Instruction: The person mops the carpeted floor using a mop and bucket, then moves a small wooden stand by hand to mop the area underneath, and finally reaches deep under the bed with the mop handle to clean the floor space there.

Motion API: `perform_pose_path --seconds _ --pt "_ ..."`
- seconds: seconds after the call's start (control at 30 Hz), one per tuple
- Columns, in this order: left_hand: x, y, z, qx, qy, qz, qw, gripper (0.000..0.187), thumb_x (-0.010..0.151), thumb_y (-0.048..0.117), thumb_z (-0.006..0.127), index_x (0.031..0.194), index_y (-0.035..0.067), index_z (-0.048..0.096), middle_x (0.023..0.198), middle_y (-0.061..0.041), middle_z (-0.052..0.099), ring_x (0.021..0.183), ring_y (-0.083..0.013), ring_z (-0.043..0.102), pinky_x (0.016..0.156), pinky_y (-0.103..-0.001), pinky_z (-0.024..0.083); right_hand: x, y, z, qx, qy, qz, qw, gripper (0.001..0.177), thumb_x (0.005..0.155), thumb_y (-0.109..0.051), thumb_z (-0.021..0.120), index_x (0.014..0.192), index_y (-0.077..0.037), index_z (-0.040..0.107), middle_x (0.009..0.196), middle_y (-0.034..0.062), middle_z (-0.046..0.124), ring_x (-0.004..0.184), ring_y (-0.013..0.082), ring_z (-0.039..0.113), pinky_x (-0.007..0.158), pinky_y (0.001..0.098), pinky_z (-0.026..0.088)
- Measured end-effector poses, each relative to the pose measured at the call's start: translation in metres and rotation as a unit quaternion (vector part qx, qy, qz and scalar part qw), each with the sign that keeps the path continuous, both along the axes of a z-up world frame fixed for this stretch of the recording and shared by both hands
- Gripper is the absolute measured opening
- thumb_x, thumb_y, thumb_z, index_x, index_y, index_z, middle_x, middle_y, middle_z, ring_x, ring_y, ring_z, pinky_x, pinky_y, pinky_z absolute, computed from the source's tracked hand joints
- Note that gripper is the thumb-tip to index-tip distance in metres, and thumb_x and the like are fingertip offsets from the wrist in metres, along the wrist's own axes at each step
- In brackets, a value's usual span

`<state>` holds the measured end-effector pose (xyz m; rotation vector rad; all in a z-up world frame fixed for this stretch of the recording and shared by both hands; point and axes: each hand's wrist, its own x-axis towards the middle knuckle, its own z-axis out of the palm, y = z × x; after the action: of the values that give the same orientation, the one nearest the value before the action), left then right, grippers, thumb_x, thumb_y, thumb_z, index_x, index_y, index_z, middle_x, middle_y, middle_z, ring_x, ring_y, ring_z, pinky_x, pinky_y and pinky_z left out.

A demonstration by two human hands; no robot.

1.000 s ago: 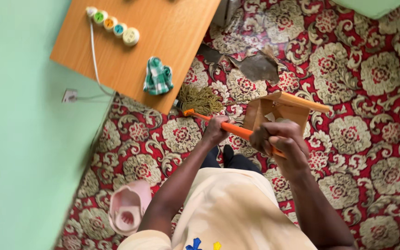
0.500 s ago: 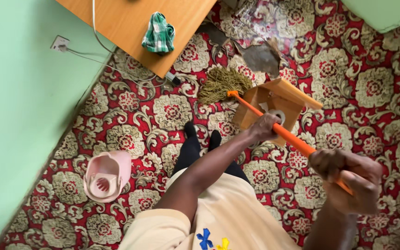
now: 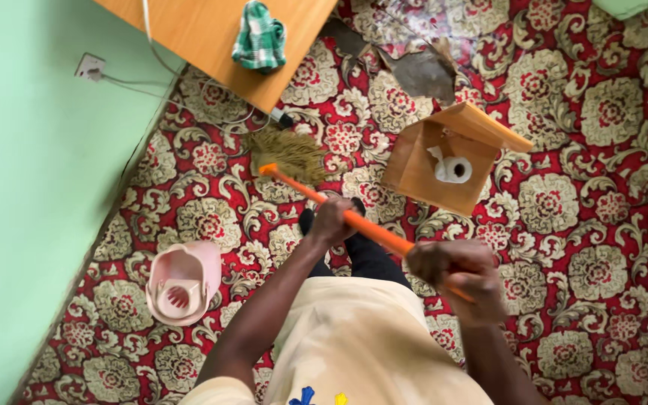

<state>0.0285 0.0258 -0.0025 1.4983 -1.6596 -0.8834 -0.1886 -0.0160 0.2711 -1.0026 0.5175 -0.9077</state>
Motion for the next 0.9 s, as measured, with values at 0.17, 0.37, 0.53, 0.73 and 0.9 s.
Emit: perform_pose_path --seconds 0.17,0.37,0.53,0.73,0.9 --pt "0.042 0.039 -0.006 -0.037 -0.015 0.059 0.997 0.022 0.077 0.017 0.074 0.066 0.007 0.058 0.066 -0.013 0.059 0.071 -0.0361 0.061 0.071 -0.049 0.046 0.044 0.020 -0.007 -0.001 0.036 0.064 0.997 0.051 0.094 -0.041 0.059 0.066 -0.001 0.047 0.065 0.0079 0.048 0.067 0.0261 0.049 0.067 0.0401 0.040" --pt "0.039 0.033 0.001 -0.095 0.054 0.156 0.982 0.020 0.074 0.018 0.073 0.071 0.007 0.056 0.069 -0.012 0.059 0.071 -0.0341 0.062 0.075 -0.046 0.049 0.069 0.004 0.015 -0.098 0.073 0.106 0.987 0.049 0.094 -0.041 0.057 0.066 -0.002 0.048 0.064 0.0089 0.051 0.065 0.0266 0.053 0.071 0.0417 0.046" --pt "0.076 0.015 -0.013 -0.023 0.016 0.137 0.990 0.021 0.067 0.023 0.075 0.070 0.007 0.061 0.072 -0.012 0.064 0.074 -0.0357 0.066 0.071 -0.047 0.052 0.110 0.001 0.017 -0.112 0.034 0.166 0.979 0.043 0.091 -0.035 0.058 0.068 -0.001 0.048 0.067 0.0093 0.052 0.067 0.0267 0.053 0.072 0.0424 0.045" --pt "0.147 0.063 -0.053 -0.056 -0.029 0.183 0.981 0.027 0.076 0.025 0.075 0.065 0.007 0.058 0.069 -0.013 0.062 0.073 -0.0341 0.067 0.069 -0.046 0.054 0.170 0.055 -0.031 -0.115 -0.010 0.150 0.982 0.033 0.086 -0.027 0.060 0.070 -0.001 0.048 0.071 0.0099 0.053 0.070 0.0269 0.052 0.073 0.0436 0.045" --pt "0.254 0.077 -0.102 -0.123 -0.109 0.256 0.953 0.018 0.080 0.020 0.071 0.071 0.009 0.059 0.074 -0.011 0.064 0.077 -0.0320 0.066 0.074 -0.044 0.053 0.242 0.092 -0.105 -0.141 0.127 0.139 0.972 0.024 0.080 -0.017 0.058 0.073 -0.001 0.041 0.065 0.0067 0.041 0.062 0.0213 0.039 0.073 0.0411 0.038"
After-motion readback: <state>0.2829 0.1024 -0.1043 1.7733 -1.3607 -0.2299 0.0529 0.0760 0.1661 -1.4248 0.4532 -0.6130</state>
